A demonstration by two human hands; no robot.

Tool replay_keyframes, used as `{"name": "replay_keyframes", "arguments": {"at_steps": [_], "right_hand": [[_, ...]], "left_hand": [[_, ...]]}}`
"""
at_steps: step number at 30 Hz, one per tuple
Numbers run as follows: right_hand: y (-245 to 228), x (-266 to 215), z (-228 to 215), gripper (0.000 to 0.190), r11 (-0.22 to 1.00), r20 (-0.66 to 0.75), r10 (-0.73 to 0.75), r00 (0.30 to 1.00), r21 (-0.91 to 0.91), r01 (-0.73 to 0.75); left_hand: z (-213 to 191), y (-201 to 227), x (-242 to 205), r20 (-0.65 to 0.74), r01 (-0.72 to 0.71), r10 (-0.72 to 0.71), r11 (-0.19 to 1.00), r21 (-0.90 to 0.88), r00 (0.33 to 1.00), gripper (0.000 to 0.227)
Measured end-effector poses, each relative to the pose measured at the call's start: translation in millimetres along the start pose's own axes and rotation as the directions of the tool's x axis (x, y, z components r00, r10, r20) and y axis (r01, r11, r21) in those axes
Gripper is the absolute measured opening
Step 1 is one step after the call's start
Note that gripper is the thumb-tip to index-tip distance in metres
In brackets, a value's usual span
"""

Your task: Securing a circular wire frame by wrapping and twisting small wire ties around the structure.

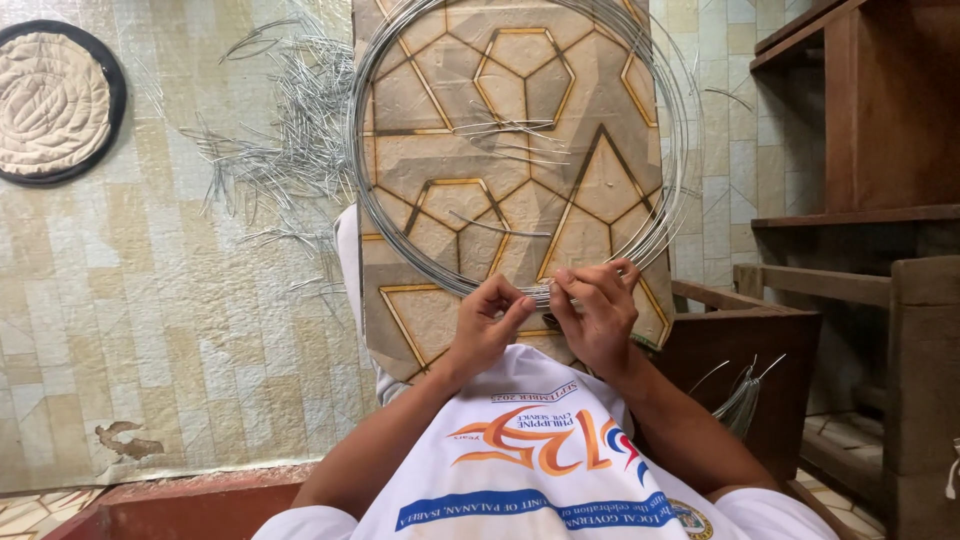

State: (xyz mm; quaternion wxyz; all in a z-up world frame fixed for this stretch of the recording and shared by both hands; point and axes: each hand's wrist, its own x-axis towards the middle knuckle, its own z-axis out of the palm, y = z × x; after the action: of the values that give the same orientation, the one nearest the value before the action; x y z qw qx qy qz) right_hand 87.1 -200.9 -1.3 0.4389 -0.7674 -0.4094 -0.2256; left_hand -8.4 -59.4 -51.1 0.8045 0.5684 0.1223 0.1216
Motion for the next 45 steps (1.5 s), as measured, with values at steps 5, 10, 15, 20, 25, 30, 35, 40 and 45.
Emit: {"name": "replay_keyframes", "arguments": {"at_steps": [5,10,15,20,25,30,35,40,45], "right_hand": [[3.4,0.4,-2.9,0.016,0.997,0.051,0.047,0.998,0.06,-0.05],[12.9,-1.3,-14.7,0.009,0.992,0.175,0.027,0.984,0.117,-0.048],[25.2,-17.5,-16.8,0.005,0.994,0.425,-0.064,0.903,-0.058,0.097],[44.2,-48.6,-8.2,0.003,0.989,0.498,-0.05,0.866,-0.099,0.113],[47.8,-65.9,1.2,0.007,0.995,0.503,0.005,0.864,-0.089,0.046],[49.2,-69.2,2.4,0.006,0.995,0.486,0.017,0.874,-0.091,0.031],[49.1,-70.0,3.1,0.008,0.997,0.463,0.033,0.886,-0.083,0.006],[47.7,-66.6,3.2,0.006,0.999,0.476,0.037,0.879,-0.048,-0.016],[49.4,-66.9,6.5,0.005,0.999,0.471,0.021,0.882,-0.053,0.004]], "left_hand": [[1.0,-19.4,-3.2,0.027,0.015,-0.014,1.0,-0.014,1.0,0.015],[-21.4,28.1,13.5,0.139,-0.139,0.096,0.93,0.34,0.986,0.018],[-48.1,67.5,22.9,0.364,-0.2,-0.142,0.629,0.751,0.921,0.021],[-67.2,49.1,38.3,0.367,-0.27,-0.14,0.455,0.848,0.919,0.016],[-64.0,25.0,78.0,0.412,-0.405,0.021,0.233,0.884,0.911,0.014],[-44.8,28.0,112.2,0.362,-0.395,0.247,0.102,0.913,0.899,0.027],[-75.6,-7.5,107.8,0.229,-0.246,0.163,0.094,0.965,0.96,0.027],[-79.9,-8.8,88.8,0.277,-0.274,0.175,-0.037,0.961,0.945,0.027],[-33.4,-29.8,93.9,0.479,-0.487,0.213,-0.018,0.873,0.852,0.02]]}}
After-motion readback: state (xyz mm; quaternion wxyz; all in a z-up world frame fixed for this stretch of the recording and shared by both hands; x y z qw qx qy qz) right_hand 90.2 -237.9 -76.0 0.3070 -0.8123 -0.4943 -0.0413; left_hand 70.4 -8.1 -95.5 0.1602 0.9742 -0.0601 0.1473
